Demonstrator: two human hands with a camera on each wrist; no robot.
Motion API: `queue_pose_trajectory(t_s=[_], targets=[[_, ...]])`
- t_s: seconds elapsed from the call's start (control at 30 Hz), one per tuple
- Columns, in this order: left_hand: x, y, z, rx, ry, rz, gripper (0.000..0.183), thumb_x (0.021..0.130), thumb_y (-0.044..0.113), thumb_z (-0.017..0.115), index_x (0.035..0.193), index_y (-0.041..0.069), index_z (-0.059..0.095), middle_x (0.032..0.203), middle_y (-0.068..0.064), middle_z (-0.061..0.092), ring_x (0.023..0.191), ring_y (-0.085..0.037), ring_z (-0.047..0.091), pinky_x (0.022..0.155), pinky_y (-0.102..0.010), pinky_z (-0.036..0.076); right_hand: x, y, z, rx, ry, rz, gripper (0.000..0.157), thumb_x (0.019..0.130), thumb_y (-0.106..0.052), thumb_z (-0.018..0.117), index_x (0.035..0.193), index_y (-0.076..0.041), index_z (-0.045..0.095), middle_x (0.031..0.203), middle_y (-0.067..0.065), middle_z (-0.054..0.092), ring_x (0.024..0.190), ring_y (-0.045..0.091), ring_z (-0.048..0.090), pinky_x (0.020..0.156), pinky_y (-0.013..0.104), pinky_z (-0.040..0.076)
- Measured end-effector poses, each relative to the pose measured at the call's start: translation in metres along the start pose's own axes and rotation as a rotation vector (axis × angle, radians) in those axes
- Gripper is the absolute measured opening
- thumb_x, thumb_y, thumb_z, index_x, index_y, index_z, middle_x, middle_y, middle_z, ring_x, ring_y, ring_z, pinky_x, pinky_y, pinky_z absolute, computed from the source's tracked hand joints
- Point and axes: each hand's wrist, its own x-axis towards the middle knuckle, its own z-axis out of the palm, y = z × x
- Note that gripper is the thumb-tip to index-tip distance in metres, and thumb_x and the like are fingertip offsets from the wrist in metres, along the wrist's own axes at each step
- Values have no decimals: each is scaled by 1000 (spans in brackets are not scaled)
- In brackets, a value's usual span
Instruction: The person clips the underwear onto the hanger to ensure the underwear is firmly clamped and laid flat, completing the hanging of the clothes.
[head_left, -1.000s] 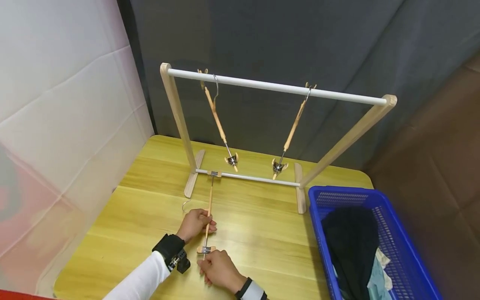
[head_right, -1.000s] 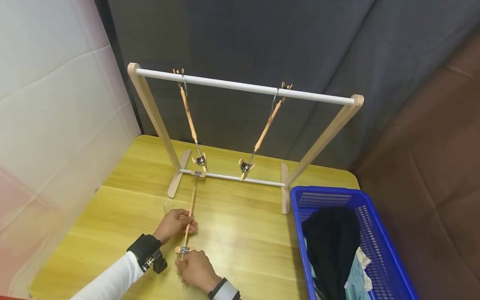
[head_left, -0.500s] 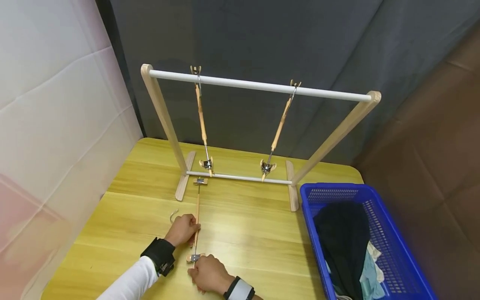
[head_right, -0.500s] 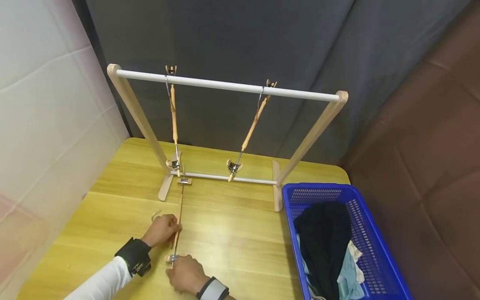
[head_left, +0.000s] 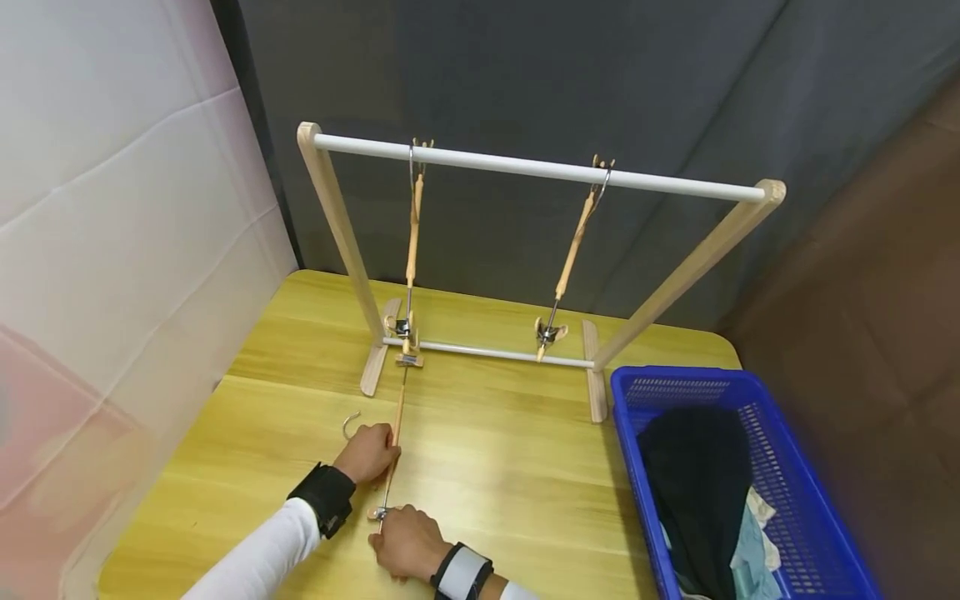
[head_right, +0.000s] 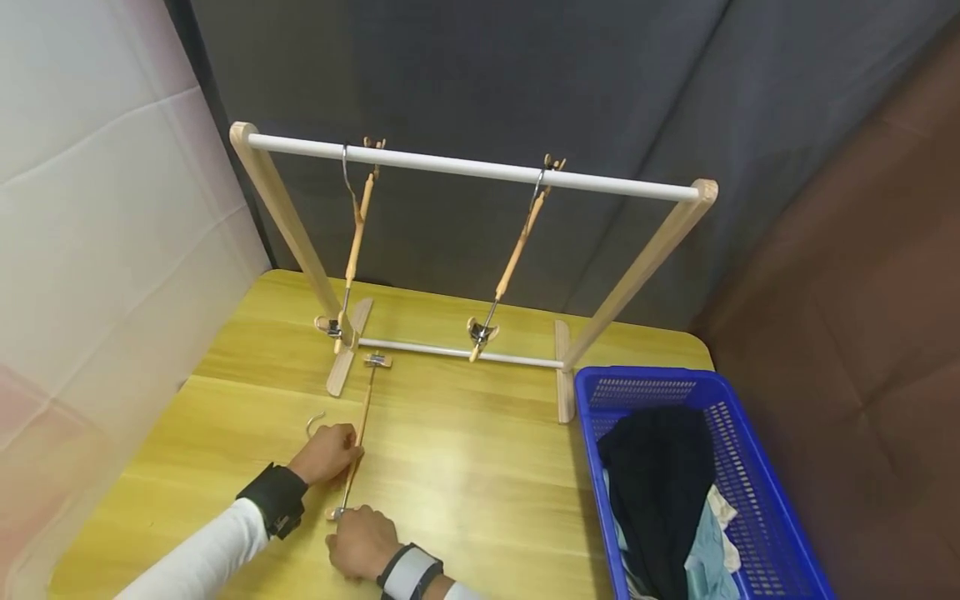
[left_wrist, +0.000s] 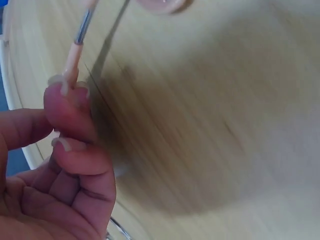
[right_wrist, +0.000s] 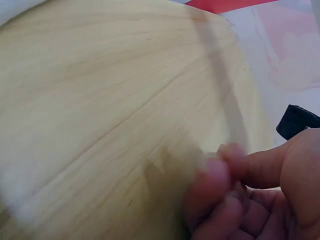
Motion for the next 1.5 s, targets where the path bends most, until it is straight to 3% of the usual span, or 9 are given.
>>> queue_pose_trajectory(t_s=[0.27, 0.47, 0.6, 0.8, 0.83, 1.0, 1.1, 1.3, 1.5], targets=[[6, -4, 1, -25, -63, -20, 26, 88, 4, 62, 68, 9, 46, 38, 6, 44, 27, -8, 42, 36, -25, 37, 6, -2, -5, 74, -28, 19, 50, 93, -32, 61, 46, -17, 56, 33, -7, 41, 27, 6, 42, 38, 23, 36], [3, -4, -2, 36, -58, -9, 27, 89, 8, 63, 68, 9, 47, 41, 5, 43, 31, -9, 42, 40, -26, 39, -5, 12, -21, 258, -106, -82, 42, 95, -28, 60, 55, -15, 63, 36, -6, 42, 29, 6, 41, 39, 21, 36], [0, 4, -7, 83, -55, -31, 30, 92, 17, 64, 67, 8, 49, 47, 1, 45, 38, -14, 45, 41, -28, 37, -21, 32, -43, 350, -35, -103, 42, 97, -29, 57, 59, -13, 65, 36, -8, 42, 29, 6, 42, 53, 27, 48], [-1, 29, -9, 146, 18, 18, 32, 91, 22, 66, 66, 10, 50, 55, 0, 44, 47, -15, 45, 44, -30, 35, -46, 62, -78, 492, 89, -85, 40, 99, -28, 55, 65, -9, 64, 39, -5, 44, 31, 6, 41, 43, 24, 40], [0, 34, -8, 137, 27, 31, 32, 90, 21, 66, 65, 11, 49, 55, 0, 44, 47, -15, 44, 44, -30, 36, -50, 66, -82, 520, 112, -88, 39, 99, -28, 55, 66, -9, 64, 40, -3, 46, 32, 7, 43, 37, 22, 33], [6, 61, 6, 52, 77, 137, 31, 91, 17, 65, 65, 13, 48, 54, 5, 41, 46, -9, 39, 44, -25, 32, -71, 93, -106, 530, 226, -111, 34, 100, -30, 52, 72, -14, 62, 51, 4, 55, 42, 21, 54, 39, 21, 34], [9, 74, 16, -48, 80, 215, 31, 92, 15, 64, 66, 12, 48, 53, 7, 39, 45, -6, 36, 43, -23, 30, -87, 108, -118, 510, 278, -84, 33, 100, -31, 51, 76, -12, 62, 53, 0, 55, 45, 24, 55, 38, 22, 33], [11, 94, 30, -213, -21, 333, 24, 94, 14, 62, 73, 14, 52, 56, 11, 41, 46, 0, 37, 48, -19, 34, -106, 120, -128, 517, 374, 47, 33, 100, -33, 52, 76, -12, 61, 56, -3, 54, 46, 15, 51, 40, 22, 31], [7, 116, 43, -351, 15, 373, 19, 97, 18, 59, 79, 13, 56, 58, 11, 46, 47, 0, 40, 48, -19, 36, -131, 131, -146, 388, 536, 146, 29, 99, -24, 55, 71, -17, 58, 55, -7, 51, 48, 8, 49, 43, 23, 33]])
